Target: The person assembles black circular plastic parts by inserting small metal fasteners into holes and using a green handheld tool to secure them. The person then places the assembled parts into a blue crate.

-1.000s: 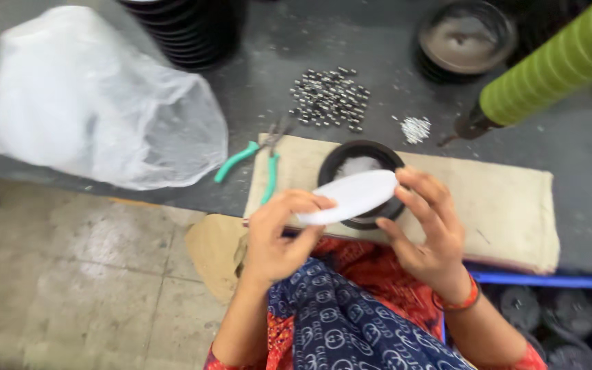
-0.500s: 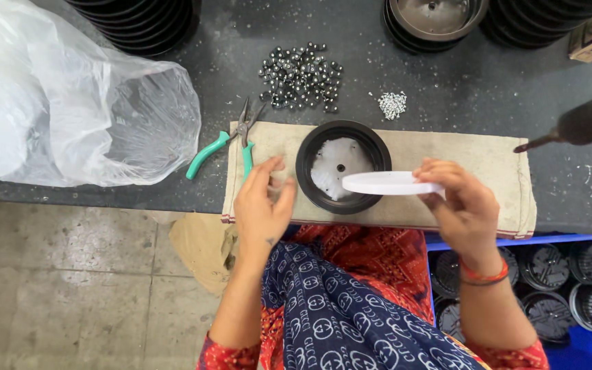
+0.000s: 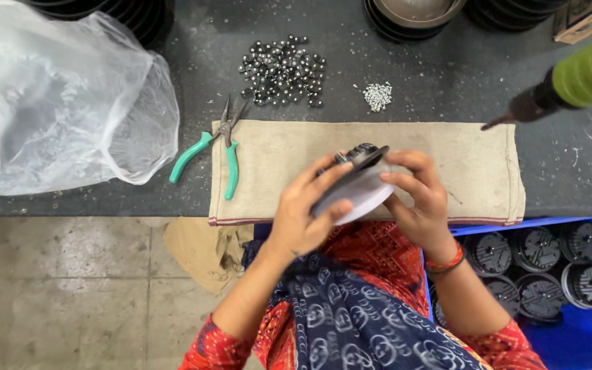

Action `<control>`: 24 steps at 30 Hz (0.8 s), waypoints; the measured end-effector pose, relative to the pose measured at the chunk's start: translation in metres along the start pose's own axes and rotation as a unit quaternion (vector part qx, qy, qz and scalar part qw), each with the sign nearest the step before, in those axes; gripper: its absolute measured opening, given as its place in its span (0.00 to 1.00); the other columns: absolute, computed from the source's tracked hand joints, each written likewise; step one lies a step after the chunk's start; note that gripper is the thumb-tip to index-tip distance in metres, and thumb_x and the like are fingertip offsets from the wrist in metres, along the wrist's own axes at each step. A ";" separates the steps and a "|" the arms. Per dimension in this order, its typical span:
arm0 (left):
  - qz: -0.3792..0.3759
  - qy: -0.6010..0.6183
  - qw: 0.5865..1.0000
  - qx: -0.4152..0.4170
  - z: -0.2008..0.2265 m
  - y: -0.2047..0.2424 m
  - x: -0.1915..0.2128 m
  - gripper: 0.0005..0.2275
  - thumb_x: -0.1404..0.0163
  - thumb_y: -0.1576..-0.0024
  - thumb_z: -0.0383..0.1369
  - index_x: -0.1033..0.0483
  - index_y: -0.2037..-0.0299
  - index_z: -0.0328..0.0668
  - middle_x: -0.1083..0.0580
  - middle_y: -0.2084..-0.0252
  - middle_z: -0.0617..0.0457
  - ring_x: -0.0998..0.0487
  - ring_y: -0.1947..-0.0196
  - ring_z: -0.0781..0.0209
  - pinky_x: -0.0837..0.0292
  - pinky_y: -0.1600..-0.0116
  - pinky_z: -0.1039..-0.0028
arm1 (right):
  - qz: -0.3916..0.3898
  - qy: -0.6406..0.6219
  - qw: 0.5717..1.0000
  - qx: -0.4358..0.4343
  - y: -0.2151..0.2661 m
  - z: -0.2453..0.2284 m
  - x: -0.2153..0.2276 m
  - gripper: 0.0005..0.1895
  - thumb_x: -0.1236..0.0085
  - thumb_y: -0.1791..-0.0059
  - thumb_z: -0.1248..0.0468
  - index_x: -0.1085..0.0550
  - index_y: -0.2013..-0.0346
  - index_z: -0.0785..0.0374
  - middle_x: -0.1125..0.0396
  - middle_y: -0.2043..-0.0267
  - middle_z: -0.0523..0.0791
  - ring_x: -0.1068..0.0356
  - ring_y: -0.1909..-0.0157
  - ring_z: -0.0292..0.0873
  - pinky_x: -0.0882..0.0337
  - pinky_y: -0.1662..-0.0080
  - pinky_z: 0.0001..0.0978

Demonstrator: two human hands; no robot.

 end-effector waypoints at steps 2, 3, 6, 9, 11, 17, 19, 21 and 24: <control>-0.027 0.041 0.999 0.010 -0.001 0.005 -0.008 0.29 0.40 0.41 0.44 0.31 0.34 0.37 0.31 0.31 0.36 0.25 0.32 0.39 0.29 0.30 0.58 | 0.042 0.010 0.998 -0.042 0.008 0.000 -0.004 0.23 0.35 0.54 0.76 0.28 0.46 0.62 0.39 0.39 0.52 0.33 0.38 0.51 0.30 0.36 0.40; -0.028 0.050 0.998 -0.004 -0.001 0.009 -0.011 0.31 0.41 0.42 0.47 0.34 0.33 0.36 0.31 0.31 0.36 0.26 0.32 0.39 0.29 0.29 0.58 | 0.062 0.016 0.996 -0.064 0.014 -0.001 -0.006 0.24 0.35 0.53 0.76 0.29 0.44 0.62 0.40 0.38 0.52 0.32 0.39 0.49 0.29 0.37 0.39; -0.033 0.048 0.997 -0.041 -0.003 0.015 -0.017 0.35 0.42 0.42 0.51 0.36 0.31 0.36 0.31 0.31 0.36 0.26 0.32 0.39 0.30 0.29 0.58 | 0.106 0.031 0.990 -0.088 0.027 -0.005 -0.015 0.27 0.37 0.53 0.79 0.31 0.41 0.63 0.39 0.39 0.52 0.34 0.37 0.51 0.31 0.36 0.40; -0.041 0.026 0.997 -0.054 -0.005 0.018 -0.018 0.34 0.43 0.41 0.51 0.36 0.31 0.37 0.30 0.31 0.36 0.26 0.33 0.39 0.30 0.30 0.58 | 0.148 -0.105 0.978 -0.099 0.032 -0.006 -0.022 0.28 0.37 0.51 0.79 0.35 0.39 0.61 0.43 0.36 0.51 0.35 0.34 0.48 0.29 0.32 0.39; -0.045 0.020 0.997 -0.053 -0.005 0.019 -0.017 0.33 0.43 0.41 0.51 0.36 0.31 0.37 0.31 0.31 0.36 0.26 0.33 0.39 0.30 0.30 0.58 | 0.141 -0.074 0.983 -0.090 0.033 -0.008 -0.025 0.29 0.37 0.51 0.79 0.35 0.39 0.61 0.44 0.36 0.51 0.36 0.33 0.49 0.29 0.34 0.38; -0.044 0.034 0.997 -0.052 -0.005 0.020 -0.015 0.32 0.45 0.39 0.50 0.37 0.31 0.37 0.31 0.30 0.35 0.26 0.33 0.38 0.30 0.30 0.58 | 0.114 0.034 0.991 -0.057 0.034 -0.012 -0.019 0.33 0.32 0.56 0.80 0.35 0.41 0.60 0.43 0.37 0.51 0.36 0.35 0.49 0.29 0.36 0.38; -0.040 0.039 0.997 -0.058 -0.004 0.020 -0.015 0.32 0.43 0.41 0.47 0.37 0.31 0.38 0.31 0.31 0.35 0.25 0.32 0.38 0.29 0.31 0.58 | 0.117 0.011 0.991 -0.066 0.034 -0.011 -0.021 0.33 0.33 0.55 0.80 0.36 0.40 0.60 0.43 0.36 0.51 0.36 0.35 0.49 0.29 0.37 0.37; -0.030 0.038 0.997 -0.058 -0.002 0.018 -0.016 0.29 0.39 0.42 0.42 0.35 0.34 0.37 0.30 0.33 0.35 0.25 0.34 0.38 0.29 0.31 0.57 | 0.122 -0.037 0.989 -0.077 0.033 -0.009 -0.025 0.32 0.34 0.53 0.80 0.37 0.39 0.60 0.45 0.35 0.51 0.36 0.34 0.49 0.28 0.38 0.36; -0.024 0.019 0.999 -0.039 0.001 0.016 -0.013 0.23 0.38 0.43 0.31 0.31 0.38 0.38 0.27 0.35 0.38 0.22 0.36 0.41 0.25 0.32 0.59 | 0.143 -0.082 0.982 -0.088 0.027 -0.008 -0.027 0.32 0.34 0.53 0.81 0.37 0.39 0.60 0.45 0.39 0.48 0.36 0.38 0.45 0.28 0.35 0.38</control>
Point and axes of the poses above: each hand's wrist, its own y-axis away from the middle knuckle, its own x-axis out of the back of the hand, z = x × y, the point moved 3 cm from there along -y, towards the middle knuckle
